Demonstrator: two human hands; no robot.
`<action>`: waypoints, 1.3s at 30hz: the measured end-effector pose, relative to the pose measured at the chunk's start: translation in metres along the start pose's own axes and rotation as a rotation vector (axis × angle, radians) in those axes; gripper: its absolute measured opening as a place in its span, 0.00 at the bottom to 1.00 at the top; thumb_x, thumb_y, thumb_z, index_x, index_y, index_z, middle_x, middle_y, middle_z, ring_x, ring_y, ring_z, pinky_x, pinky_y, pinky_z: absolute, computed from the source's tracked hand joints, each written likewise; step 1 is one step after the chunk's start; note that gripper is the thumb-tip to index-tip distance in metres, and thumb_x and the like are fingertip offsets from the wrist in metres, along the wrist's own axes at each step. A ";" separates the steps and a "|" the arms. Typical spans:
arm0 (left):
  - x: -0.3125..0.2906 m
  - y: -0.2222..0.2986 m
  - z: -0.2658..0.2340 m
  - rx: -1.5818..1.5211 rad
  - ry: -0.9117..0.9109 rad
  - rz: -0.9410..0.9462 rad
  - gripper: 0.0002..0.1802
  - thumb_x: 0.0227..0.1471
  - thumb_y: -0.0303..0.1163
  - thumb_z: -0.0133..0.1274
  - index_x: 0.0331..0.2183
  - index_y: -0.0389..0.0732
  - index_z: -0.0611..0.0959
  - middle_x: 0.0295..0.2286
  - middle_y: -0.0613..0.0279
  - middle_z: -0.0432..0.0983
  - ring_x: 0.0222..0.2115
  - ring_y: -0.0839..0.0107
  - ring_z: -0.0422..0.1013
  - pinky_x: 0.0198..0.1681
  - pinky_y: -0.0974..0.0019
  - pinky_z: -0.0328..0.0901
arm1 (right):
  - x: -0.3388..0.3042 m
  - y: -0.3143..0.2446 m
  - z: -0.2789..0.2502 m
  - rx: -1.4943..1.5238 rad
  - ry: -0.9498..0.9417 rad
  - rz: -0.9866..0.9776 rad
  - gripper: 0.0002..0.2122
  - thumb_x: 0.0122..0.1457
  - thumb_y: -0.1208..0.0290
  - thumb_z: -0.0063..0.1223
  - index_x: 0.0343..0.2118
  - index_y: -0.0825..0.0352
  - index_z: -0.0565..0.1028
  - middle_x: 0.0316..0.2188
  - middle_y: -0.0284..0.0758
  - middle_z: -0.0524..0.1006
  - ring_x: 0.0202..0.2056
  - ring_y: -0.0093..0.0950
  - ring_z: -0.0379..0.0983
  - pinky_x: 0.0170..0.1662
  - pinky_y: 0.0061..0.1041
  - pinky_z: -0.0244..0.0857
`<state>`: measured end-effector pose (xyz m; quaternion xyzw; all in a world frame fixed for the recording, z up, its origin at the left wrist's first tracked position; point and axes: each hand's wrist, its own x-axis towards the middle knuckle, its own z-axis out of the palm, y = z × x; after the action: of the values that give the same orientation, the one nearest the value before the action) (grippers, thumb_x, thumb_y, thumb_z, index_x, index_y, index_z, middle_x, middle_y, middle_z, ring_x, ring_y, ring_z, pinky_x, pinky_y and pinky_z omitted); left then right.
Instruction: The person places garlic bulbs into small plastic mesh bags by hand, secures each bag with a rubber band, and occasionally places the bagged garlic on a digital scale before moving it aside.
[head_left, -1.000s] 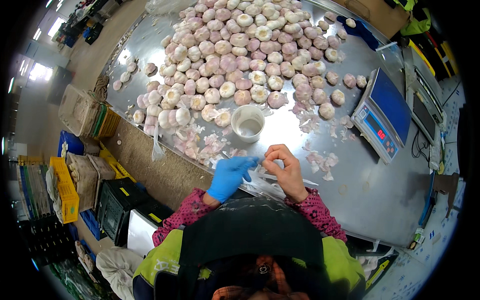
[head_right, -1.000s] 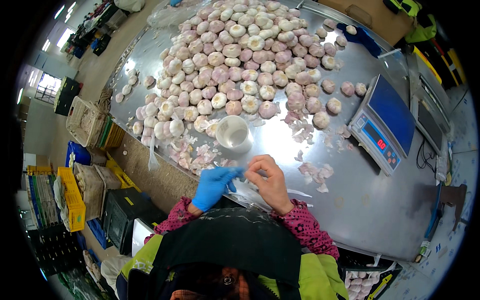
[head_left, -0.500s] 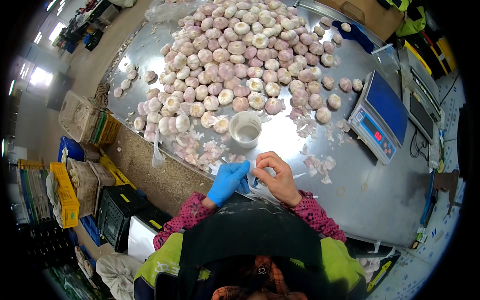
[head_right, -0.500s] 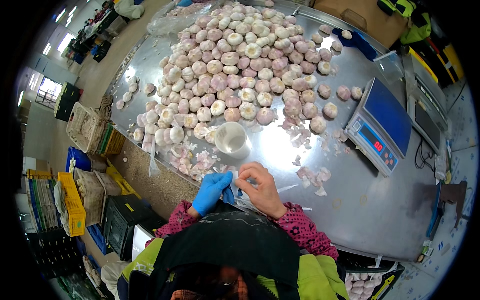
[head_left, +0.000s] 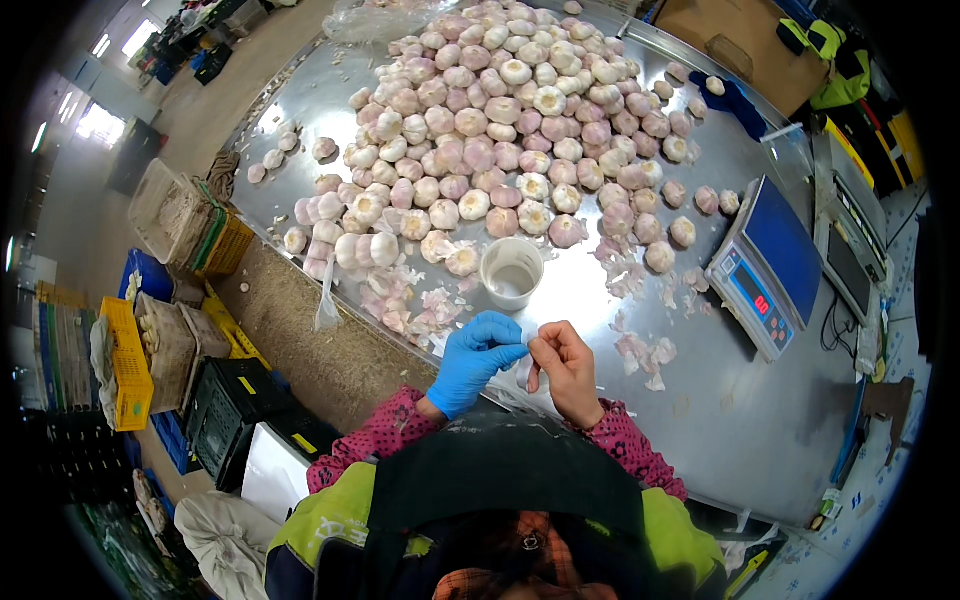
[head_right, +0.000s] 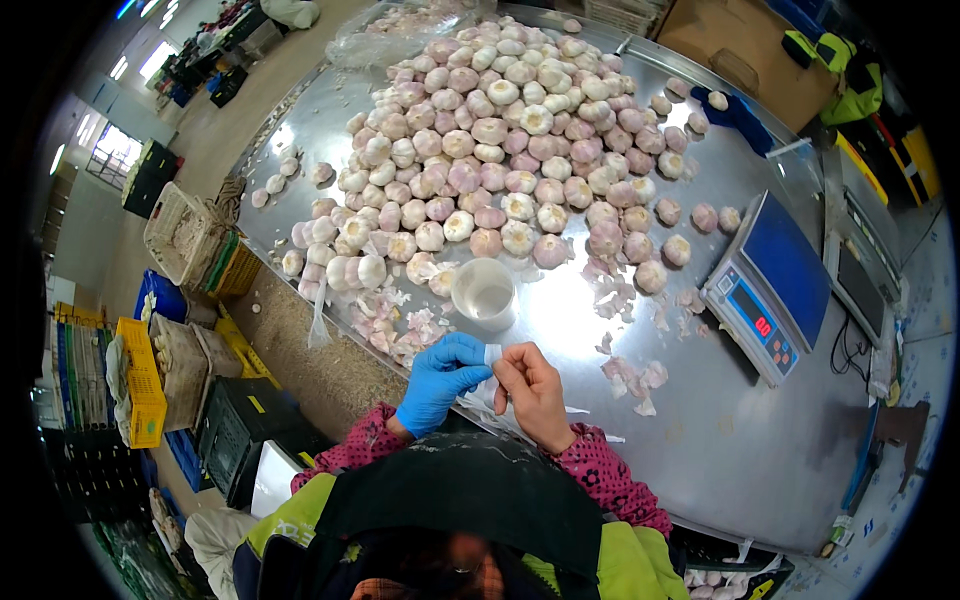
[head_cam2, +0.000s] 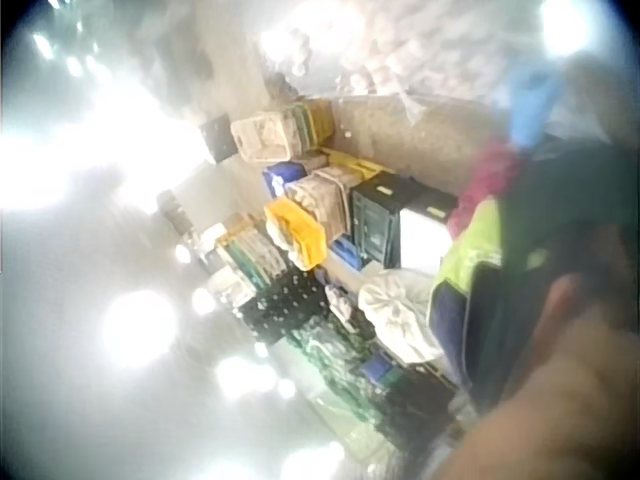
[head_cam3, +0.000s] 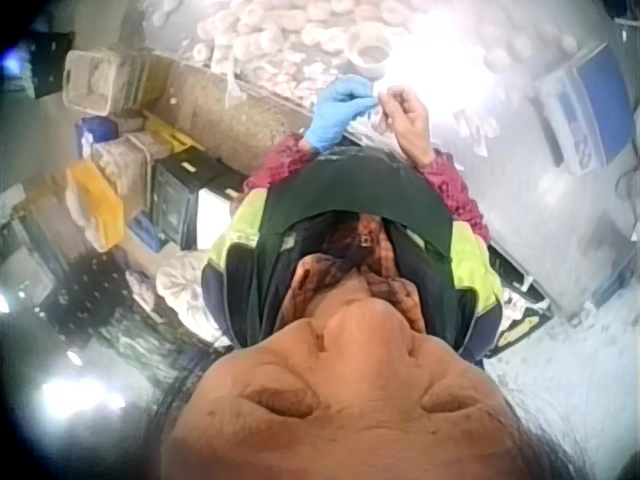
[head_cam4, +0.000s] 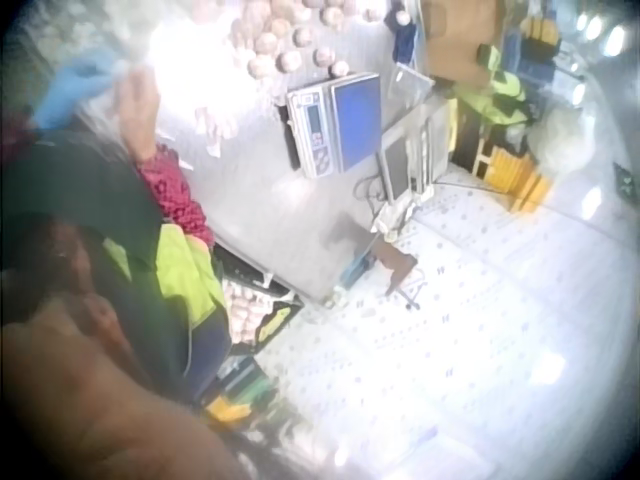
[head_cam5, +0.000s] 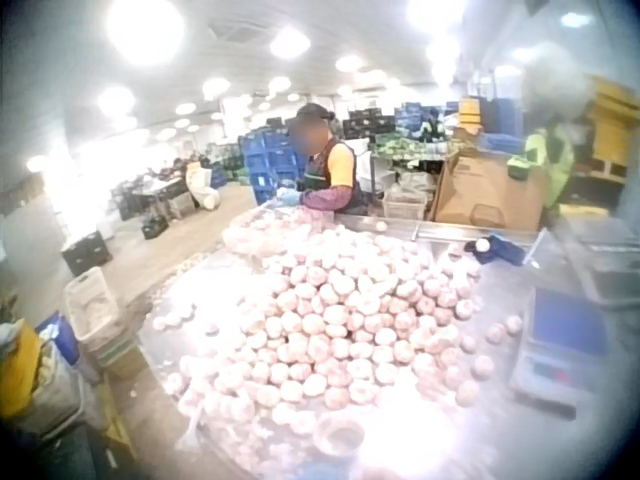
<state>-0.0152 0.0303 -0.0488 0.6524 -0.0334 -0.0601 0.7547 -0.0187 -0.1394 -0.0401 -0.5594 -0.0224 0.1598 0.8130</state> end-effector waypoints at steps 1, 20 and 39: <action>0.000 0.005 -0.001 -0.039 0.030 -0.100 0.06 0.56 0.28 0.56 0.36 0.38 0.81 0.29 0.64 0.74 0.22 0.79 0.68 0.24 0.77 0.62 | -0.001 0.002 0.000 0.007 0.022 -0.002 0.04 0.67 0.74 0.45 0.37 0.70 0.67 0.24 0.33 0.72 0.20 0.18 0.69 0.24 0.16 0.63; 0.005 0.013 -0.002 0.541 0.006 0.201 0.12 0.48 0.24 0.62 0.38 0.42 0.83 0.22 0.65 0.72 0.22 0.78 0.68 0.26 0.71 0.64 | 0.022 0.004 0.000 0.173 0.317 -0.095 0.05 0.68 0.70 0.46 0.37 0.64 0.66 0.21 0.31 0.70 0.13 0.14 0.57 0.15 0.15 0.54; 0.007 0.012 -0.003 -0.160 0.077 -0.169 0.10 0.56 0.26 0.56 0.41 0.38 0.83 0.33 0.66 0.77 0.31 0.78 0.72 0.38 0.73 0.66 | 0.022 0.000 0.001 0.370 0.094 0.046 0.05 0.66 0.73 0.49 0.38 0.68 0.68 0.23 0.29 0.71 0.16 0.16 0.62 0.21 0.19 0.65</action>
<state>-0.0068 0.0338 -0.0374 0.5924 0.0555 -0.1012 0.7973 0.0017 -0.1326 -0.0430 -0.4074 0.0581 0.1534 0.8984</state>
